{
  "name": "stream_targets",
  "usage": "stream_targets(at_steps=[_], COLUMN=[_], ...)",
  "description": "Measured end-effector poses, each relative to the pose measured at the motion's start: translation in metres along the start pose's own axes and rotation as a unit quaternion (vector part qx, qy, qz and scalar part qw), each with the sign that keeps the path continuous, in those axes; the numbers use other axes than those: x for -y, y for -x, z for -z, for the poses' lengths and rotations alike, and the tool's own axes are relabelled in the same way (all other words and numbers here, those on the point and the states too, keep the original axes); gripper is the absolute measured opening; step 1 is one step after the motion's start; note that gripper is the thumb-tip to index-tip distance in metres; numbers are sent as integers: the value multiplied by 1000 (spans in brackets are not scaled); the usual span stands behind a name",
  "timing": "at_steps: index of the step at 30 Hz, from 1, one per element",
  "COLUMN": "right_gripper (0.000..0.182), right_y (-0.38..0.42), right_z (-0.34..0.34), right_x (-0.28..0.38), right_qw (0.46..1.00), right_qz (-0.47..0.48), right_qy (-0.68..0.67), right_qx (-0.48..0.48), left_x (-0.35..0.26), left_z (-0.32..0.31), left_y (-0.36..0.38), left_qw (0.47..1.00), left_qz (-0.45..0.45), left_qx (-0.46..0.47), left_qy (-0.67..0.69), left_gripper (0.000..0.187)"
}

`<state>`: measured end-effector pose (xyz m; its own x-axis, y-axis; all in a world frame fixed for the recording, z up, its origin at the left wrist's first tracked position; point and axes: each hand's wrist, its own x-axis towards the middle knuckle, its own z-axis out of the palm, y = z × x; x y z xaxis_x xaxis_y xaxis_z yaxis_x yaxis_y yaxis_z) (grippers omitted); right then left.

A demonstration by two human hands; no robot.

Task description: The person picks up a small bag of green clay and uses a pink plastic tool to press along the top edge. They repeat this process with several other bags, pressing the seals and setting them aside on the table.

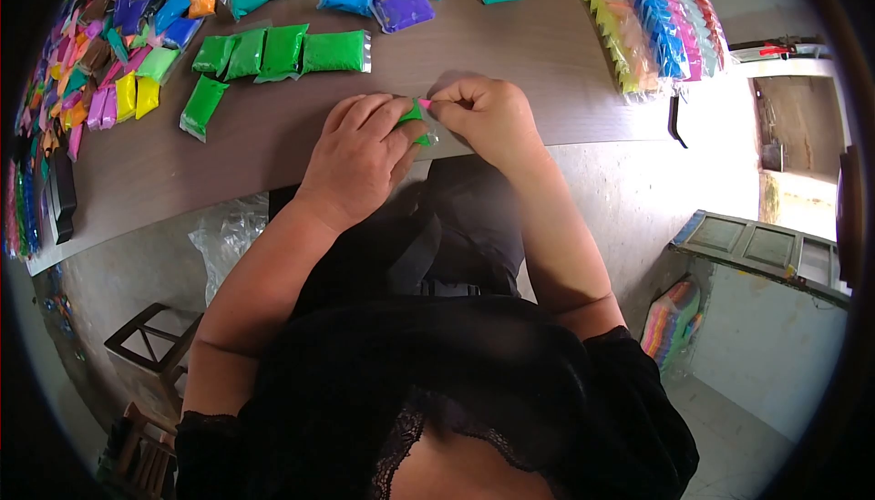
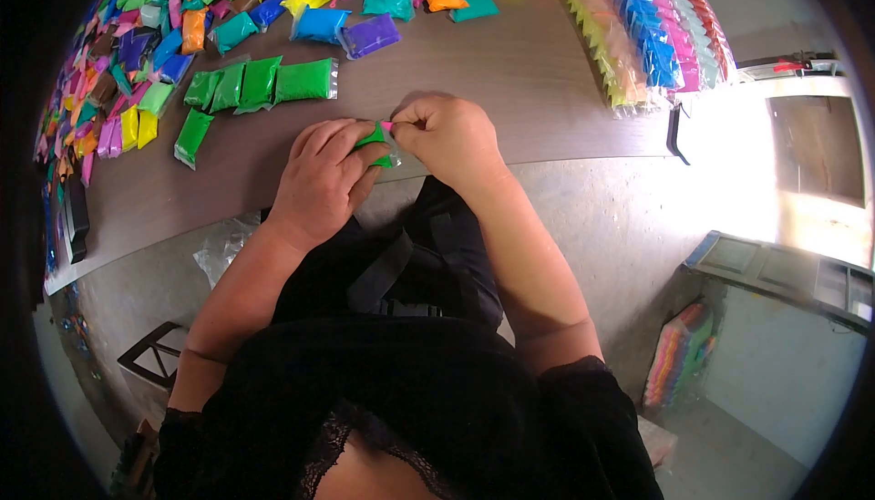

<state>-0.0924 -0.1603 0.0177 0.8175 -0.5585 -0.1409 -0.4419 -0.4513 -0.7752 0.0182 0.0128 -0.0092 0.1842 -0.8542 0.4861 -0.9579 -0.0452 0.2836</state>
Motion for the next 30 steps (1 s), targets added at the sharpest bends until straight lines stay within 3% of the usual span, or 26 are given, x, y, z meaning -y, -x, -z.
stream_targets(at_steps=[6, 15, 17, 22, 30], right_gripper=[16, 16, 16, 15, 16], right_y=[-2, 2, 2, -5, -6], right_z=[1, -3, -2, 0, 1], right_x=[7, 21, 20, 0, 2], right_qw=[999, 988, 988, 1000, 1000], right_qz=[2, 22, 12, -20, -15], right_qy=[50, 152, 154, -4, 3], right_qx=[7, -28, -25, 18, 26], left_x=[1, 0, -1, 1, 0], left_z=[0, 2, 1, 0, 1], left_y=[0, 1, 1, 1, 0], left_qw=[1000, 1000, 1000, 1000, 1000], left_qz=[-4, 4, 10, -1, 1], left_qx=[-6, 4, 3, -5, -1], left_qy=[-5, 14, -2, 14, 1], left_gripper=[19, 27, 20, 22, 19])
